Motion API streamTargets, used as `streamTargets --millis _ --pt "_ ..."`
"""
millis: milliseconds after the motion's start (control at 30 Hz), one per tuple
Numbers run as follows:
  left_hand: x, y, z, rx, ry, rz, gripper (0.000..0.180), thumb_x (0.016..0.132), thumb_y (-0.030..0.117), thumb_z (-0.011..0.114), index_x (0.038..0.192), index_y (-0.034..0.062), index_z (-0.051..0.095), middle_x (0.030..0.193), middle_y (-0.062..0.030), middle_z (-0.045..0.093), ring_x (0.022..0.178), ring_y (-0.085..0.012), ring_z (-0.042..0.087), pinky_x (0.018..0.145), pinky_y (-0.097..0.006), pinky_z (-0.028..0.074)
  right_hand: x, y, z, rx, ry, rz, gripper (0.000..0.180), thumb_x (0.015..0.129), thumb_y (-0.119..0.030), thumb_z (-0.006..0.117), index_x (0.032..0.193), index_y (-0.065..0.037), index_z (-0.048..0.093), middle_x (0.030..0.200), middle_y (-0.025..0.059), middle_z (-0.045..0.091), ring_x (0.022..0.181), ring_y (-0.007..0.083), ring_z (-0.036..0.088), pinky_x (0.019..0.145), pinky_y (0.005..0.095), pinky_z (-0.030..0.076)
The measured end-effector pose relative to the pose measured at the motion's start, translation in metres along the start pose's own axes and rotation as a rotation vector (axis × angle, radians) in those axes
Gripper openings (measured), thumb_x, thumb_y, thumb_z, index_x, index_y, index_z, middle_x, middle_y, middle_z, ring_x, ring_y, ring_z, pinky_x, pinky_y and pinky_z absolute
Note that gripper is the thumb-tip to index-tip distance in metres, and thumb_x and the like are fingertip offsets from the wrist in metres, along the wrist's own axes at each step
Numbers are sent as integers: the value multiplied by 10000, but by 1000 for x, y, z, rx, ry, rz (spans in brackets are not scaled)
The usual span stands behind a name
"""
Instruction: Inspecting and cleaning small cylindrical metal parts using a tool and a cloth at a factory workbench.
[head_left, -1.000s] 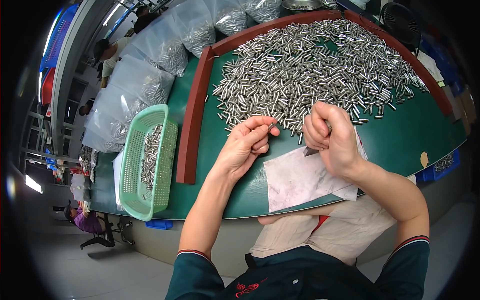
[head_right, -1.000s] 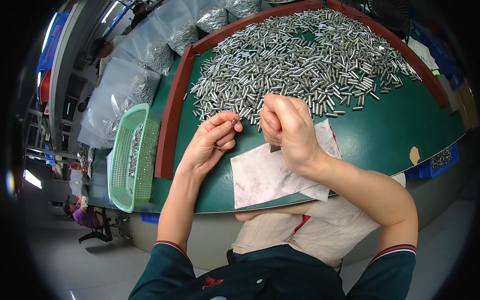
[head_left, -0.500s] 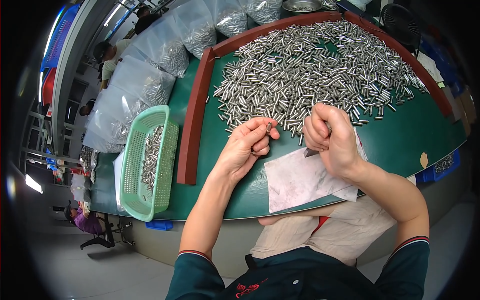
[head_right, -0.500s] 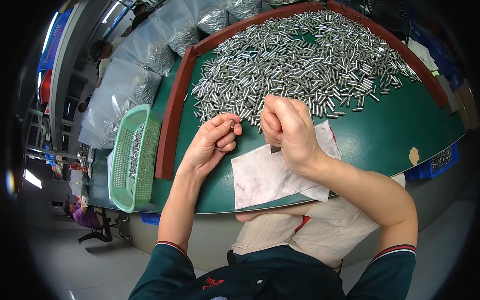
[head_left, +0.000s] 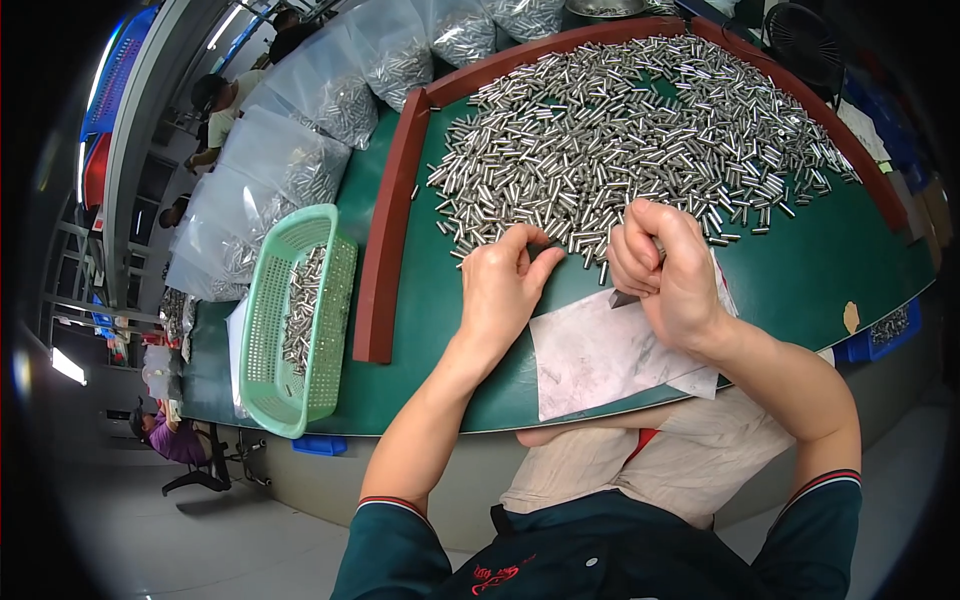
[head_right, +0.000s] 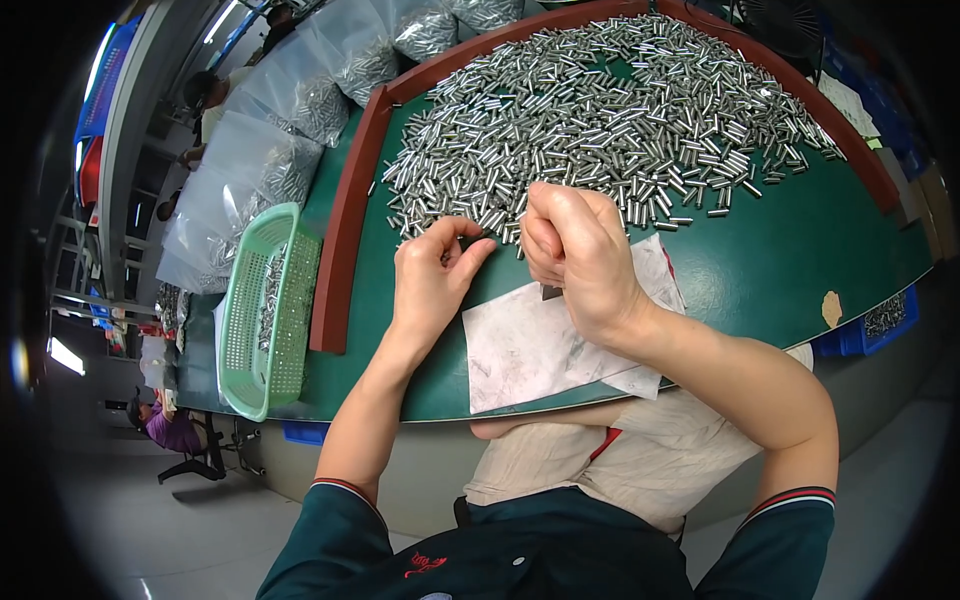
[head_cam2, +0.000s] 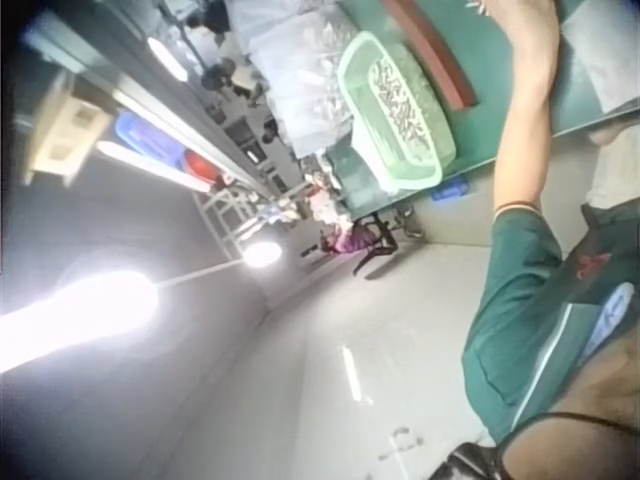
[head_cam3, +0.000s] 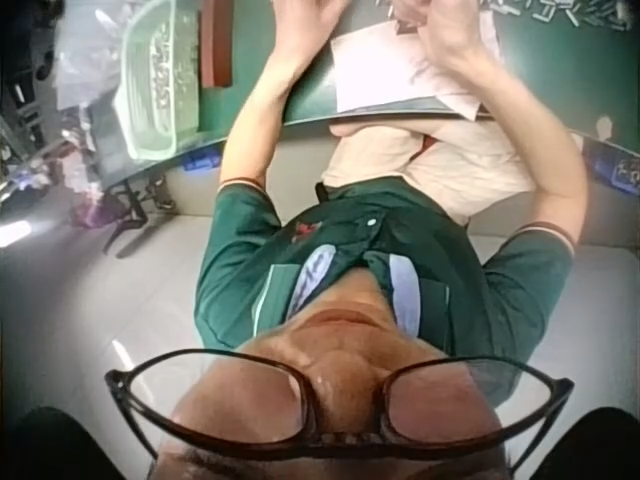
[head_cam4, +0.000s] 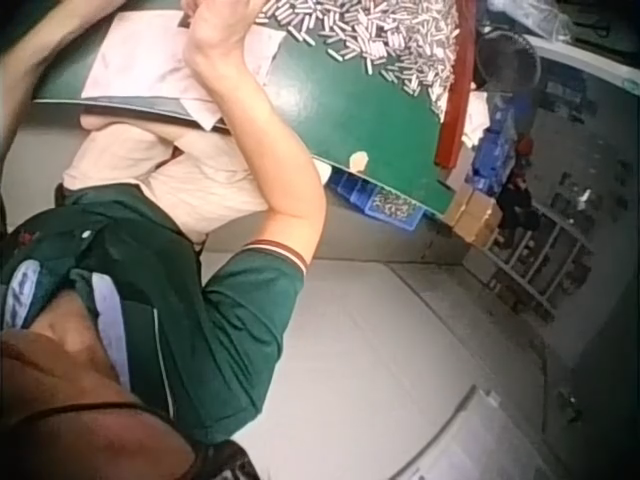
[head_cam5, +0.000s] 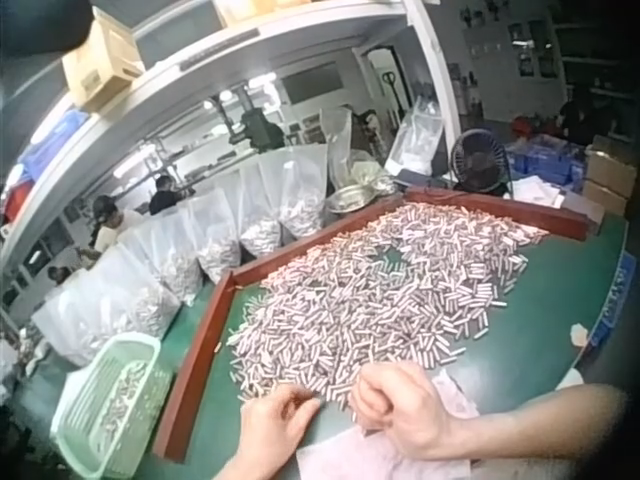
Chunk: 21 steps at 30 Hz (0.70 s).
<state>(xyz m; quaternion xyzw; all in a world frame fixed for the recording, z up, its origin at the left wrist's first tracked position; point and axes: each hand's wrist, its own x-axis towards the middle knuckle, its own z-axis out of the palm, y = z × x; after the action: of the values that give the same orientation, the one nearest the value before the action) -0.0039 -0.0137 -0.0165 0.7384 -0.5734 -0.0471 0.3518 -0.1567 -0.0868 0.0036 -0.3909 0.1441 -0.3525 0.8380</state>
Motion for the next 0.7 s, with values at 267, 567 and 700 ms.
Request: streamTargets --millis 267,567,700 --pt "1 2 -1 49 -45 28 121 713 102 644 718 13 564 470 -86 484 412 -216 487 433 -321 389 1 0 -3 -2 -10 -4 358 850 -192 365 508 -101 310 439 -26 297 377 53 198 372 220 179" --pt "4 -16 -23 -1450 -515 -674 64 855 112 505 876 53 497 747 -41 511 445 -10 255 394 -141 211 0 0 -1 -7 -10 11 348 848 -186 360 514 -101 307 440 -29 290 377 51 198 372 223 175" --pt "4 -10 -21 -1353 -491 -636 103 855 86 491 945 40 506 775 -46 544 450 -13 263 408 -146 225 1 0 -1 -7 -8 15 348 848 -183 358 513 -101 305 440 -28 287 377 51 195 372 223 173"
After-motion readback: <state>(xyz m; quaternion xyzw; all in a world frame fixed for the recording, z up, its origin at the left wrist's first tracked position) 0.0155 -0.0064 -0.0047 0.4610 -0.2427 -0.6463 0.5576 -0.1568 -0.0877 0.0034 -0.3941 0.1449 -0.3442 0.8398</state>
